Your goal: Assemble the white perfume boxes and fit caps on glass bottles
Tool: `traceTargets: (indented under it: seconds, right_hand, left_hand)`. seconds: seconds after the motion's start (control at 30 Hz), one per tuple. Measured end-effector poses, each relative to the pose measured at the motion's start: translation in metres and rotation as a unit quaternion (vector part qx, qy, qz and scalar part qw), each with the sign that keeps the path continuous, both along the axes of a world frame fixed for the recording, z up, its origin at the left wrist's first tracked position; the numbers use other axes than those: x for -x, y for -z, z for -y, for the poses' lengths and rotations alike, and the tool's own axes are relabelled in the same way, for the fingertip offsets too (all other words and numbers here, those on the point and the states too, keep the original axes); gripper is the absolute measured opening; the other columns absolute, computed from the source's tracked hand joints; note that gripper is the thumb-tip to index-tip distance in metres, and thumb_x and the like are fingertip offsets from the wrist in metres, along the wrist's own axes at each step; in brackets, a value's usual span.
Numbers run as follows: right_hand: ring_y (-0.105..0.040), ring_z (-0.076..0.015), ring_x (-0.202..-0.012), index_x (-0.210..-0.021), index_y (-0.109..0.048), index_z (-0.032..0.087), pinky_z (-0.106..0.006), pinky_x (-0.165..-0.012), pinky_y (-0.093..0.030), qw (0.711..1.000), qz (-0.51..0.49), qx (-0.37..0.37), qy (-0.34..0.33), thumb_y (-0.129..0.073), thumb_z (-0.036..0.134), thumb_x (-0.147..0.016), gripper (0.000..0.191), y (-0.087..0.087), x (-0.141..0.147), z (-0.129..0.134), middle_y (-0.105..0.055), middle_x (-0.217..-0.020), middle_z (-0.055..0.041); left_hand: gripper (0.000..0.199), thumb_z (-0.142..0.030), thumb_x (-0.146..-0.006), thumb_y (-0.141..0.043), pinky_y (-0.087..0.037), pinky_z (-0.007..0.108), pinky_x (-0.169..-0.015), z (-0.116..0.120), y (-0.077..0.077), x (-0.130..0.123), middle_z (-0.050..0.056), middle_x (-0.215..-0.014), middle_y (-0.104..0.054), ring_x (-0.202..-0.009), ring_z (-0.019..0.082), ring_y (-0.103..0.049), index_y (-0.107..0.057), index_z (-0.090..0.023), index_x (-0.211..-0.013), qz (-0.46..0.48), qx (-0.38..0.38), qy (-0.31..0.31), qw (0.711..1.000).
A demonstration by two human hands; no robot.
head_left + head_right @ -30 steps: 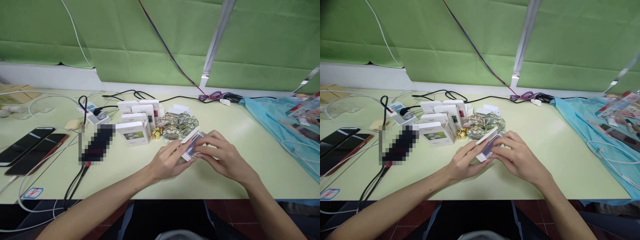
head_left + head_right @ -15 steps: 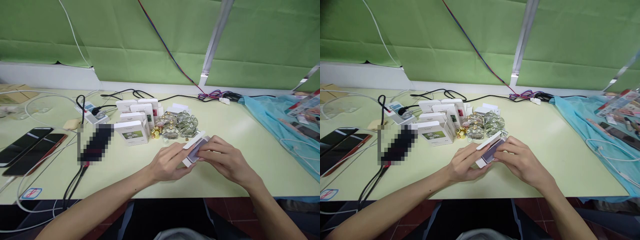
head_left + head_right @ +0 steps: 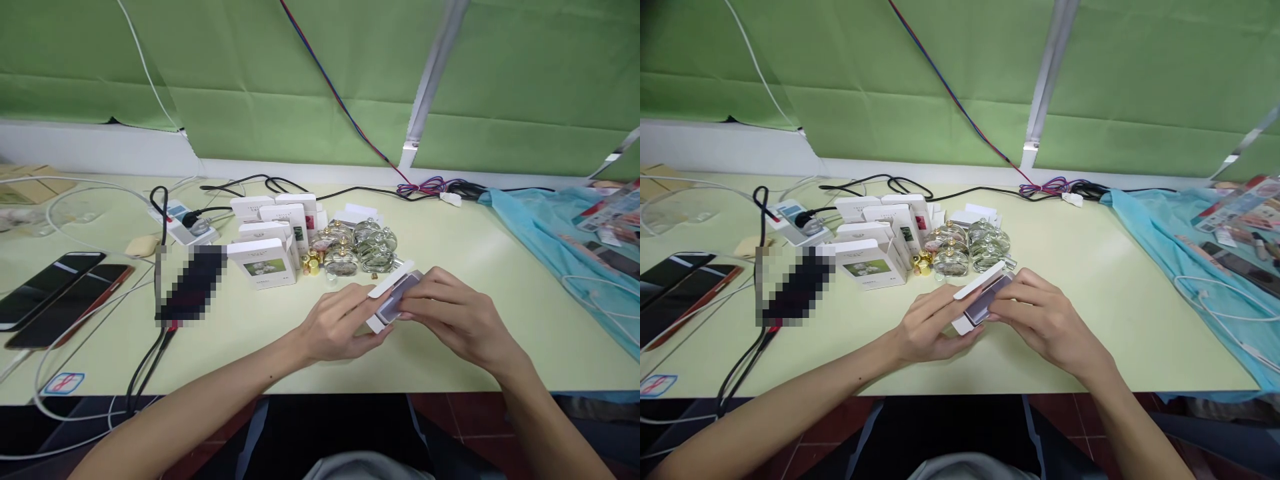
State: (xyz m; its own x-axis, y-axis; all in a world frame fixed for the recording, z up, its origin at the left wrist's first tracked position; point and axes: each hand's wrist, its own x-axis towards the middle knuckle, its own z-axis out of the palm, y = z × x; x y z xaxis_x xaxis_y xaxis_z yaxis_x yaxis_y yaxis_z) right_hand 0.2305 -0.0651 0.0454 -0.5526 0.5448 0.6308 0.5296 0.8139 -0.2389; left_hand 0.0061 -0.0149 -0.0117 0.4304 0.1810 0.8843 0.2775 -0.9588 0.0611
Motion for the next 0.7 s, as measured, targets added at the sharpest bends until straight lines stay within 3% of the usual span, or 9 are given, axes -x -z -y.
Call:
traceTargets:
  seconds: [0.23,0.5,0.7]
  right_hand:
    - [-0.060,-0.0179,-0.079,-0.106,-0.070,0.021,-0.036,-0.071,-0.052,1.000,0.004,0.016,0.008,-0.064,0.006,-0.095,0.019,0.008,-0.004,0.000,-0.077,-0.096,-0.0066]
    - [-0.065,-0.0191,-0.081,-0.104,-0.073,0.022,-0.036,-0.072,-0.056,1.000,0.003,-0.007,0.028,-0.064,0.008,-0.095,0.019,0.005,0.000,0.003,-0.079,-0.096,-0.0057]
    - [-0.061,-0.0201,-0.081,-0.110,-0.070,0.019,-0.036,-0.072,-0.056,0.998,0.006,-0.018,0.064,-0.072,0.010,-0.091,0.021,0.012,0.001,0.009,-0.078,-0.095,-0.0071]
  left_hand:
    - [0.056,-0.027,-0.085,-0.077,-0.064,0.029,-0.067,-0.001,0.000,-0.001,0.010,-0.095,-0.076,-0.077,0.018,-0.074,-0.057,-0.012,-0.136,-0.004,0.000,0.006,1.000]
    - [0.058,-0.025,-0.082,-0.079,-0.062,0.028,-0.067,-0.001,0.002,-0.001,0.011,-0.098,-0.075,-0.079,0.018,-0.073,-0.059,-0.012,-0.135,0.003,0.012,0.018,1.000]
    - [0.053,-0.023,-0.081,-0.080,-0.063,0.029,-0.068,-0.003,0.005,-0.003,0.013,-0.099,-0.076,-0.082,0.019,-0.074,-0.062,-0.012,-0.130,0.018,0.007,0.026,0.999]
